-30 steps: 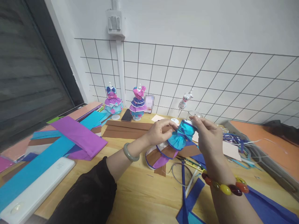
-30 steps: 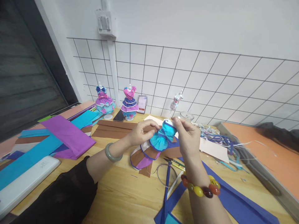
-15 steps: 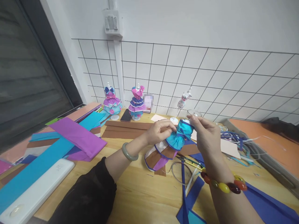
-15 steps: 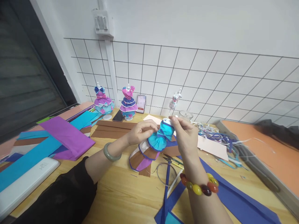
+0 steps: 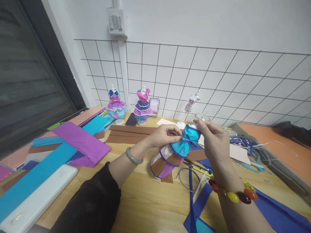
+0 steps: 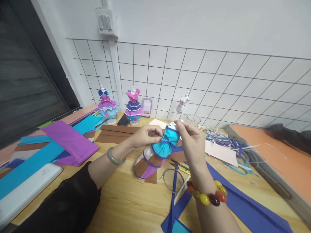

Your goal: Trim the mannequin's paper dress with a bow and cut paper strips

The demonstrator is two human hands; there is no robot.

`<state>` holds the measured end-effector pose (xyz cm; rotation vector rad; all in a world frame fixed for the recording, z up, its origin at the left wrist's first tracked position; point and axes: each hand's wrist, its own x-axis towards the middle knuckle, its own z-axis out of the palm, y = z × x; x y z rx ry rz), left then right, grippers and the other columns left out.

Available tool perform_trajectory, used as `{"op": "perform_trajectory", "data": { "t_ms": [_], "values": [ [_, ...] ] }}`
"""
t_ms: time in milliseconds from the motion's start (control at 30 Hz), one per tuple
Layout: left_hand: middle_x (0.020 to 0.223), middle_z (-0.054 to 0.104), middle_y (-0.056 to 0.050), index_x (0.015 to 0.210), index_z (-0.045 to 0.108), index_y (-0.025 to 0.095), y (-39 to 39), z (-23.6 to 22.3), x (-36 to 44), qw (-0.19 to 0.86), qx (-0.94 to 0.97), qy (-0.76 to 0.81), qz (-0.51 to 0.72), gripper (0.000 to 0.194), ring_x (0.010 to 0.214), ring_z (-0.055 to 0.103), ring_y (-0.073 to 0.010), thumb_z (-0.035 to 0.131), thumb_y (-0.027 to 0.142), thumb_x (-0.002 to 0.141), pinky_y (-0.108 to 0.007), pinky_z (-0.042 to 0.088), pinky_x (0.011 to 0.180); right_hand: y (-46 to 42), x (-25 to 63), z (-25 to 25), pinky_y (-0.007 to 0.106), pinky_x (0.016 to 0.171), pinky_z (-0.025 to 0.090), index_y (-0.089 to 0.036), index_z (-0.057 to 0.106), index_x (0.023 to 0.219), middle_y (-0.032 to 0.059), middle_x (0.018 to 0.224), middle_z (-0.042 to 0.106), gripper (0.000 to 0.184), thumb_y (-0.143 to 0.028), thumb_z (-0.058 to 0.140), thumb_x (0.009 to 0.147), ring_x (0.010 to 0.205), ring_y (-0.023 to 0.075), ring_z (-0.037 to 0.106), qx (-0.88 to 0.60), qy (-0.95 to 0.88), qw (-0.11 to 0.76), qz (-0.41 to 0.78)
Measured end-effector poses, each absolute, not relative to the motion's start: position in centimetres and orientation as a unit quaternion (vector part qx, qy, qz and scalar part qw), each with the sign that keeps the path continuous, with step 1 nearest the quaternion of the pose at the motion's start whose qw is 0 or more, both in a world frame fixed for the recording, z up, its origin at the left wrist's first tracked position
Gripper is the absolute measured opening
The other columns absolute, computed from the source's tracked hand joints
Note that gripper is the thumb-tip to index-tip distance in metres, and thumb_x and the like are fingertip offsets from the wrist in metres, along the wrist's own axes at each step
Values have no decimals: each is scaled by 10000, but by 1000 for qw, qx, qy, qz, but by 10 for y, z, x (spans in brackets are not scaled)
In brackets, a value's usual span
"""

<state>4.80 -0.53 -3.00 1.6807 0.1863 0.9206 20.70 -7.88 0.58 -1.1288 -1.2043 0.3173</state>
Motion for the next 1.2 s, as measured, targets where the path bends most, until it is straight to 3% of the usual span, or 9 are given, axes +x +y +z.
{"op": "perform_trajectory", "data": {
  "t_ms": [200, 567, 1200],
  "values": [
    [786, 561, -33, 767, 577, 107, -6, -28, 48, 599, 704, 73, 375, 224, 752, 530, -101, 713, 259, 674, -250, 427, 709, -81, 204, 6, 267, 632, 448, -228, 732, 811, 10, 714, 659, 206, -404, 639, 759, 711, 153, 581, -502, -545, 660, 124],
    [900, 572, -59, 852, 603, 132, -10, -13, 33, 491, 795, 74, 348, 142, 900, 545, -140, 636, 202, 732, -309, 437, 854, -83, 204, 9, 249, 596, 424, -202, 721, 771, 6, 688, 636, 194, -380, 645, 760, 678, 140, 559, -505, -550, 656, 110],
    [868, 583, -50, 816, 596, 130, -11, -11, 34, 468, 802, 103, 356, 161, 872, 549, -136, 652, 244, 717, -302, 439, 839, -82, 204, 7, 287, 642, 469, -182, 697, 761, 23, 738, 659, 222, -396, 641, 756, 706, 162, 596, -502, -549, 661, 103]
  ]
}}
